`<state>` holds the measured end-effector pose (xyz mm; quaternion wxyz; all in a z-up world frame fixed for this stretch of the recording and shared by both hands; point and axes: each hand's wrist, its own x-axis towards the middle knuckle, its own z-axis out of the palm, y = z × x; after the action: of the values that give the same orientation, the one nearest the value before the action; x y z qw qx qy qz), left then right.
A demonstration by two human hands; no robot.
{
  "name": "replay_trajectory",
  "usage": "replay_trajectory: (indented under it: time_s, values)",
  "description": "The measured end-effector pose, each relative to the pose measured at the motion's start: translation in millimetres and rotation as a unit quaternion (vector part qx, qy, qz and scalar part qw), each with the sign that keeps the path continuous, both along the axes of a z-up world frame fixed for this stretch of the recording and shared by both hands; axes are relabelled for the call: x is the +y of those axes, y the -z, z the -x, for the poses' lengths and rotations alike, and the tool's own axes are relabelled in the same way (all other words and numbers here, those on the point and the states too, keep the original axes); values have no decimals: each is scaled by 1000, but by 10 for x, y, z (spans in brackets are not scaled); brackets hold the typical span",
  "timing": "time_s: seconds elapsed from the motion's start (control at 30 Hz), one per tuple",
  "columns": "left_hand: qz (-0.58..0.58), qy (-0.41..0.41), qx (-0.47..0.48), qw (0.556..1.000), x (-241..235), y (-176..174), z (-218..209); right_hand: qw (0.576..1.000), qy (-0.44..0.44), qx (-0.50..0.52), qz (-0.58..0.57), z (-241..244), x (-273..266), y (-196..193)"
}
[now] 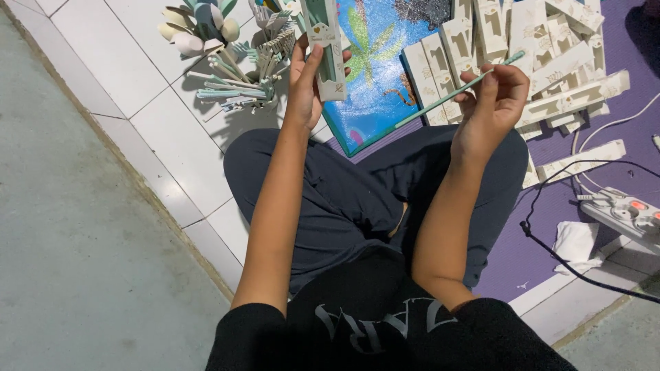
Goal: Assembling small gift boxes by folding cardboard components and tucking in edges, occasionally using a plastic spoon to assist with the folds.
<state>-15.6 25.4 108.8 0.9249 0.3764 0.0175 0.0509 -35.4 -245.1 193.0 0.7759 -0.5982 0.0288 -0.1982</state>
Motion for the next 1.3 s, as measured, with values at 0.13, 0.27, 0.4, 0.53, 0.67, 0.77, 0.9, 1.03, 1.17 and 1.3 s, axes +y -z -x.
replay_trajectory:
  time_s: [0.13,0.27,0.4,0.53,0.67,0.77,0.9,1.03,1.17,1.3]
  values:
    - [-21,-12,-18,1000,32,18,14,1000,-15,-21,-9,-7,-28,14]
    - [-4,-27,-63,998,68,101,20,999,-18,-30,-17,-13,-89,51]
    - [-66,-11,-82,994,73,129,-8,999,-19,-41,-12,-29,-135,73]
    - [-96,-14,-100,990,48,74,-14,999,-17,-42,-17,-31,-139,93]
    - [-83,-6,-100,991,75,173,-44,999,-13,-37,-18,-32,-136,93]
    - [-77,-1,-103,992,91,289,-68,999,-16,-47,-8,-29,-149,105]
    - [-86,2,-110,990,77,171,-33,999,-6,-43,-9,-35,-164,122]
    - [-91,8,-106,990,79,182,-30,999,-9,-40,-18,-21,-166,108]
    - [-81,20,-104,991,79,163,-6,999,-4,-42,-12,-21,-169,111]
    - [-147,-18,-72,986,39,197,-36,999,-7,-54,-7,-40,-189,158]
